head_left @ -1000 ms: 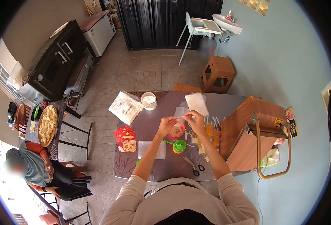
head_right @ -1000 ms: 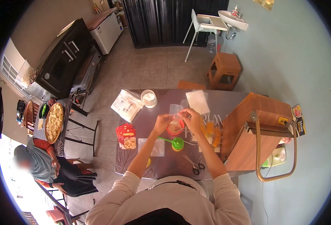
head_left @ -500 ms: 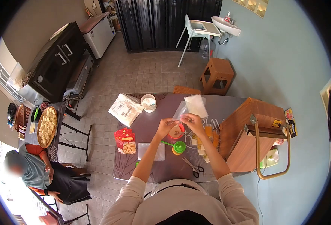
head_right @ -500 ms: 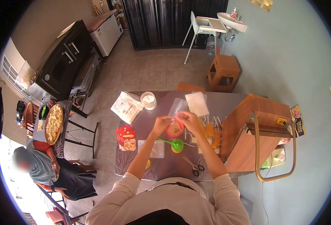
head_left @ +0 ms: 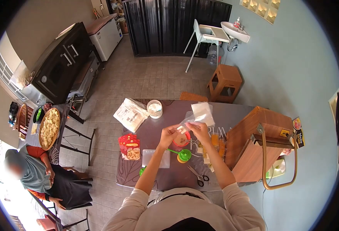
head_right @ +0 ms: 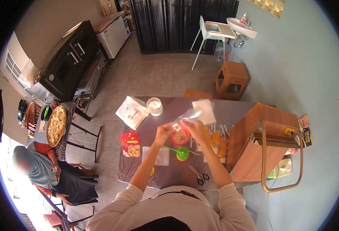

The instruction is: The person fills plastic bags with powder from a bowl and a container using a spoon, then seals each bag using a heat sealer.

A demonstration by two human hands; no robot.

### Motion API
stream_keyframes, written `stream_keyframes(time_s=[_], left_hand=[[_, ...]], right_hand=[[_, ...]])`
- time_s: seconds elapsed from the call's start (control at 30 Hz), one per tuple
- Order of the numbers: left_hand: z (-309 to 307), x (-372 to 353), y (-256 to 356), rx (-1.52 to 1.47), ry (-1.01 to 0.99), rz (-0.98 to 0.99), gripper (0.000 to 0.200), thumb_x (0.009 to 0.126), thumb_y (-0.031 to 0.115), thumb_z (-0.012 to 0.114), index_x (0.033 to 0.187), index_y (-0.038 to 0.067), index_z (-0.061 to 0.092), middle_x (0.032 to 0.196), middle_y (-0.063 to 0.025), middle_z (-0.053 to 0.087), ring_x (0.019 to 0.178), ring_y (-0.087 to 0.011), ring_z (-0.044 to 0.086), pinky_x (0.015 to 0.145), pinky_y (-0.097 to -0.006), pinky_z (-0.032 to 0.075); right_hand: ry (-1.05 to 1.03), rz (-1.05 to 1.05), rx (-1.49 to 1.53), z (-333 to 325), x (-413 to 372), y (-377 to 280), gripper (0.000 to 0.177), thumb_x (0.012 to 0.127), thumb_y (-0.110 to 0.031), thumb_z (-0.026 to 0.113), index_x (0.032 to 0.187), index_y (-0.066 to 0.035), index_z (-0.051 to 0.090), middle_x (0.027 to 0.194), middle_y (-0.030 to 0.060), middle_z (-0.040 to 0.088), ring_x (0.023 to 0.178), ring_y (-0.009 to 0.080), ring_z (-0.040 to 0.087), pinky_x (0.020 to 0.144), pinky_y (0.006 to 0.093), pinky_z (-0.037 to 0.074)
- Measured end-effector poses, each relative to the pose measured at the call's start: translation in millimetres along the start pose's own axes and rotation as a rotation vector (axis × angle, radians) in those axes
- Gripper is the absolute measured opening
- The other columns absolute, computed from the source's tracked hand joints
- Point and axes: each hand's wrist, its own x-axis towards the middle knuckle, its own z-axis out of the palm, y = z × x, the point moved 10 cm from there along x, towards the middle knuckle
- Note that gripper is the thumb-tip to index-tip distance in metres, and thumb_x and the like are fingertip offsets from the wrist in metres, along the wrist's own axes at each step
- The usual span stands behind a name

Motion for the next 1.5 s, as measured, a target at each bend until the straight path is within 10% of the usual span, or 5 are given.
stream_keyframes(time_s=[0.47,0.77,1.03,1.27,1.5], left_hand=[[-8,-12,-13,-0.086,0.128,0.025,0.005,0.081,0.006,0.060,0.084,0.001,0.060,0.082,-0.0038,0.062,0.084,-0.0119,0.058,0.074,-0.0242,0.045],[-3,-19,46,0.180,0.322,0.232,0.051,0.083,0.006,0.057,0.127,0.002,0.033,0.104,-0.0083,0.057,0.098,-0.0160,0.054,0.087,-0.0266,0.041],[-37,-19,62,0.341,0.355,0.169,0.013,0.081,0.011,0.061,0.084,-0.001,0.064,0.078,-0.0044,0.064,0.081,-0.0093,0.057,0.102,-0.0375,0.027],[-115,-45,53,0.304,0.529,0.199,0.013,0.077,0.011,0.066,0.082,0.000,0.066,0.078,-0.0050,0.066,0.075,-0.0073,0.057,0.102,-0.0374,0.027],[-177,-55,49,0.243,0.595,0.103,0.018,0.075,0.006,0.068,0.089,-0.004,0.063,0.082,-0.0077,0.065,0.075,-0.0086,0.059,0.074,-0.0232,0.046]], right_hand=[[0.018,0.032,0.023,4,2,-17,0.028,0.083,-0.019,0.060,0.095,0.006,0.063,0.083,0.0074,0.065,0.072,0.0088,0.058,0.064,0.0225,0.046],[0.006,-0.270,-0.653,18,12,-73,0.020,0.078,-0.024,0.062,0.083,-0.005,0.067,0.066,0.0084,0.060,0.061,0.0208,0.057,0.058,0.0325,0.040],[-0.266,-0.354,-0.621,76,18,-39,0.020,0.071,-0.026,0.067,0.080,-0.008,0.065,0.063,0.0074,0.055,0.062,0.0256,0.054,0.057,0.0366,0.038],[-0.343,-0.257,-0.299,104,57,8,0.037,0.075,-0.026,0.067,0.105,-0.009,0.057,0.077,0.0064,0.061,0.060,0.0170,0.057,0.059,0.0299,0.047],[0.020,-0.026,-0.479,110,133,89,0.028,0.076,-0.028,0.064,0.095,-0.008,0.059,0.074,0.0089,0.063,0.064,0.0222,0.061,0.056,0.0329,0.046]])
